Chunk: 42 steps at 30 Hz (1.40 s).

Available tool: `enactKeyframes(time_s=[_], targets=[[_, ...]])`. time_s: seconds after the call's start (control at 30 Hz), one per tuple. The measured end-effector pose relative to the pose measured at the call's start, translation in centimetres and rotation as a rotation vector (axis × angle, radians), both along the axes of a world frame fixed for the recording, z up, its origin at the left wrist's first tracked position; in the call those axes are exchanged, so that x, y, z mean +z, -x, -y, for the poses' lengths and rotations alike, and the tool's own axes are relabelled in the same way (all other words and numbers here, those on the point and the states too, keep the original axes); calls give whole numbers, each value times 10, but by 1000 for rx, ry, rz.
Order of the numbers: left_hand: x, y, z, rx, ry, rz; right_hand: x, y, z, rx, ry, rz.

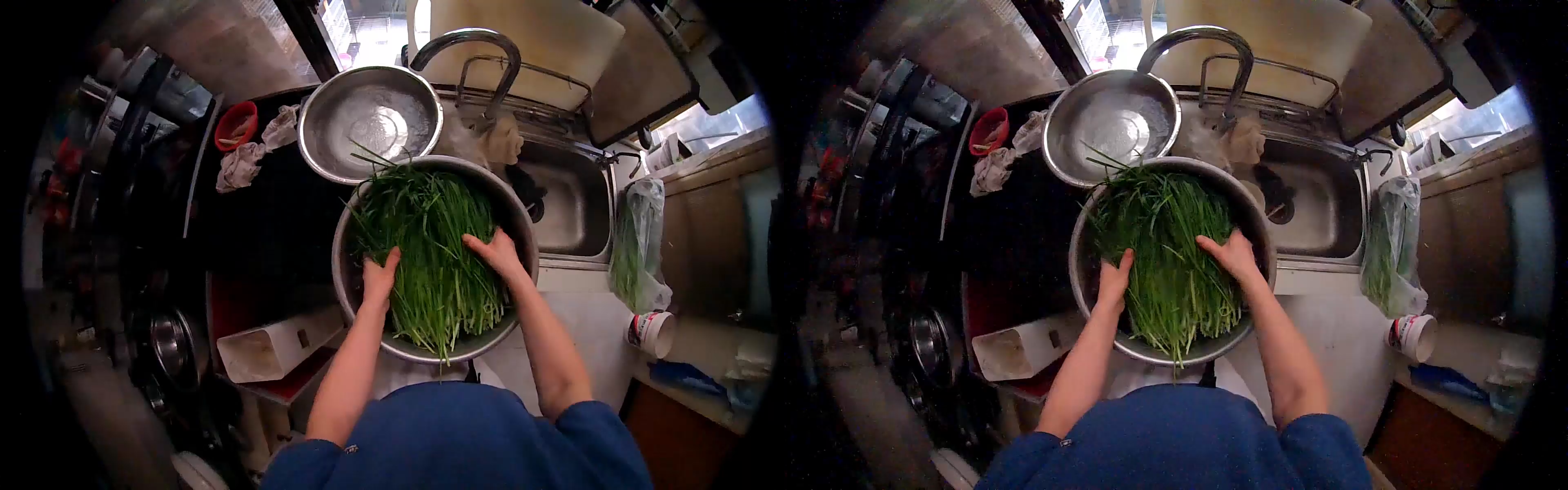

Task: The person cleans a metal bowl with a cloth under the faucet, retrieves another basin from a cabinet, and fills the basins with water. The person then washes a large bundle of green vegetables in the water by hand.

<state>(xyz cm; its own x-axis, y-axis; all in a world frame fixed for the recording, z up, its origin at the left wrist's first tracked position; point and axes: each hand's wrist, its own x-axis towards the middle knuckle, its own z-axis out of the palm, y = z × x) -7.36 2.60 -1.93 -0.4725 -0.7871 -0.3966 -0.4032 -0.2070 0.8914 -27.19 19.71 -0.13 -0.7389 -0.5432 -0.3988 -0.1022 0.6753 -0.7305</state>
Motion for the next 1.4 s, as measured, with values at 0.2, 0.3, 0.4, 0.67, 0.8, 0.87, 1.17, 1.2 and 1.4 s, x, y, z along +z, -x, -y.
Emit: enactKeyframes(time_s=[0.2,0.3,0.4,0.67,0.8,0.87,1.17,1.2,1.4], targets=[[-38,8,5,-173,-497,-97,-26,-7,12,5,304,613],[-27,24,-6,-273,-576,-203,-45,-17,15,16,291,754],[-3,34,-13,-310,-539,-270,-41,-21,17,142,367,665],[5,35,-16,-469,-520,-472,25,-33,15,97,435,627],[63,34,-23,-438,-389,-423,58,-38,6,118,602,555],[74,35,-21,-567,-264,-472,63,-39,-2,131,618,465],[132,41,-30,-675,251,-290,148,-44,-13,95,663,239],[139,46,-30,-657,202,-393,153,-40,-13,108,681,187],[213,65,-18,-645,458,-595,192,-23,-7,99,831,11]])
